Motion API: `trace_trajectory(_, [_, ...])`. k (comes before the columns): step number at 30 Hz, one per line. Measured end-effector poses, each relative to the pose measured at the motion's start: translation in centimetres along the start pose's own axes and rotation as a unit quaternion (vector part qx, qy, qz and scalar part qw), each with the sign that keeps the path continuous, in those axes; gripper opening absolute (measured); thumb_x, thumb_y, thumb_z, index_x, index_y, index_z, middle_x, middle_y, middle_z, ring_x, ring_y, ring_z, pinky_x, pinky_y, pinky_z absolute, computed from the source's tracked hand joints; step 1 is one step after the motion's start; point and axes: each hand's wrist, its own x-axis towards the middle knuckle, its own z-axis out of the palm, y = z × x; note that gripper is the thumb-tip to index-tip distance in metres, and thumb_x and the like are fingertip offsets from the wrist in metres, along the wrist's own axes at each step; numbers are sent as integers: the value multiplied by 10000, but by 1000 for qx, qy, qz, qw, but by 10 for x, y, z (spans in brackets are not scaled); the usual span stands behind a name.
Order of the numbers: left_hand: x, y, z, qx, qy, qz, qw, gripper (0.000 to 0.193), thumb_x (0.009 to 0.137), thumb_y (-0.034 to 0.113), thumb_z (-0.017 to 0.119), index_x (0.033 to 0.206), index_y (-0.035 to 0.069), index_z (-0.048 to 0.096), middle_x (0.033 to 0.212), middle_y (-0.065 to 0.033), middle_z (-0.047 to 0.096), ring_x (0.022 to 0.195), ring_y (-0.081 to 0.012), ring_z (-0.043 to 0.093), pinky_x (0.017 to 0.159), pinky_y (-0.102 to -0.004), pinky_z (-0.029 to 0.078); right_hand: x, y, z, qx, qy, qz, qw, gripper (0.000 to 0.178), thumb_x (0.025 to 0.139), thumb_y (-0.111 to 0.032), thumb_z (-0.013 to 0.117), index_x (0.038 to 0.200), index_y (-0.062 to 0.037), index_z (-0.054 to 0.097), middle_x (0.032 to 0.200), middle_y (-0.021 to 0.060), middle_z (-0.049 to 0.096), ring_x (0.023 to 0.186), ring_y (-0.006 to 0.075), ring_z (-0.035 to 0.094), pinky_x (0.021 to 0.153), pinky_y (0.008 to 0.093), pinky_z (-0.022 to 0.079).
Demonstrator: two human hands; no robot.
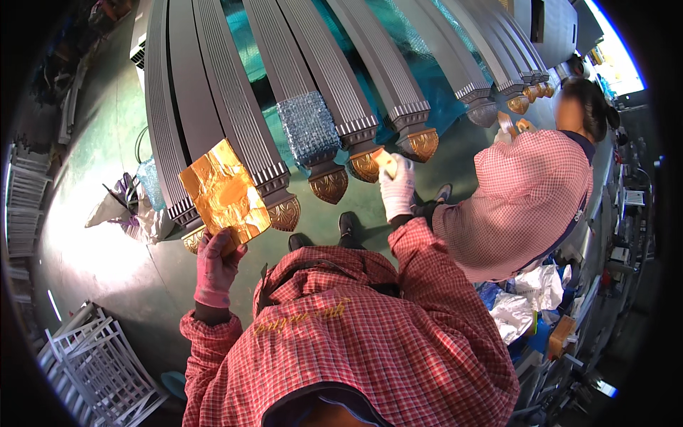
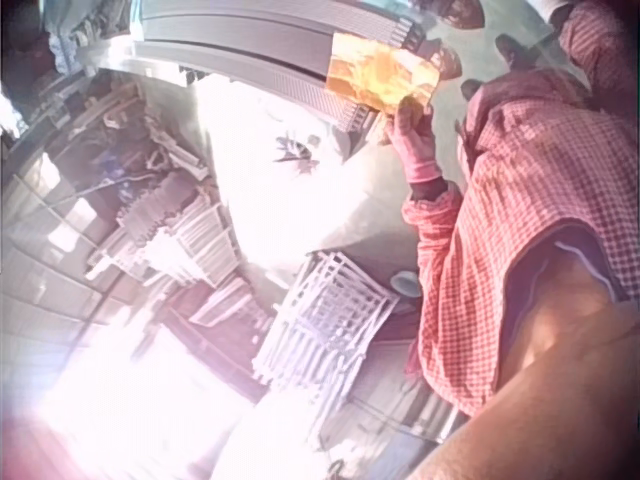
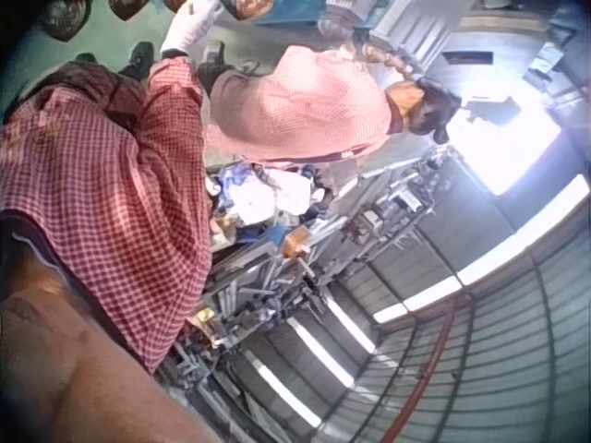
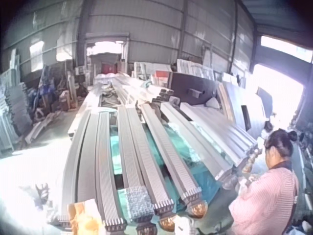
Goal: The person applies gold leaf to the ornate finials of several long metal bars using a small sponge. The person repeatedly picks up gold leaf from a square sheet and presses it onto the finials, occasionally repositioning the bars to reach different areas.
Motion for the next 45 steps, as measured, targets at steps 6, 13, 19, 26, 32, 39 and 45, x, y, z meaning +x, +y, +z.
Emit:
trace_trajectory(6, [3, 7, -9, 1, 8, 2, 1000, 272, 869, 109, 564, 1134, 107, 501, 1009, -15, 587, 842, -125, 593, 619, -238, 546, 15, -21, -17, -3, -48, -2, 999, 340, 718, -80, 676, 1046, -99, 585, 1025, 140, 522, 849, 314, 583, 740, 374, 501])
trace_trajectory(13, [2, 8, -13, -10, -16, 1, 1000, 300, 863, 93, 570, 1152, 81, 489, 1024, -37, 578, 838, -147, 596, 618, -275, 569, 39, -52, -16, -135, -145, -28, 980, 369, 727, -163, 651, 1085, -173, 564, 1005, 120, 537, 870, 350, 584, 714, 442, 493])
trace_trajectory(19, [-2, 6, -17, -15, -45, -11, 999, 332, 863, 108, 583, 1177, 86, 477, 1019, -33, 580, 837, -150, 605, 623, -277, 576, 35, -12, -19, -178, -132, 47, 974, 380, 700, -133, 648, 1073, -130, 574, 1009, 153, 525, 907, 363, 563, 797, 437, 479])
trace_trajectory(26, [6, -11, -14, -21, -134, -33, 990, 398, 866, 159, 600, 1228, 80, 452, 1073, -34, 572, 885, -160, 596, 656, -297, 563, 2, -137, -18, 183, -167, 39, 968, 379, 707, 6, 698, 1060, -20, 562, 960, 97, 559, 832, 213, 591, 749, 312, 503])
trace_trajectory(32, [1, -7, -13, 1, -161, -68, 985, 411, 861, 162, 609, 1238, 96, 459, 1066, -18, 572, 912, -149, 586, 668, -294, 562, -28, -232, -23, 30, -272, -223, 935, 414, 696, -171, 699, 1088, -101, 581, 987, 116, 580, 848, 325, 603, 736, 381, 509])
trace_trajectory(39, [-1, 1, -53, -37, -130, -30, 990, 376, 848, 145, 621, 1179, 54, 469, 1035, -50, 587, 838, -170, 613, 652, -293, 565, -17, -155, -22, -86, -166, -101, 977, 360, 722, -147, 700, 1050, -70, 572, 1007, 130, 557, 866, 329, 592, 748, 405, 496])
trace_trajectory(45, [-13, 15, -99, -48, -34, 9, 998, 371, 852, 115, 589, 1192, 60, 454, 1021, -59, 576, 840, -170, 604, 643, -294, 575, -44, -93, 19, -157, -207, -53, 964, 334, 744, -187, 659, 1057, -121, 563, 1034, 144, 543, 907, 374, 572, 779, 432, 483])
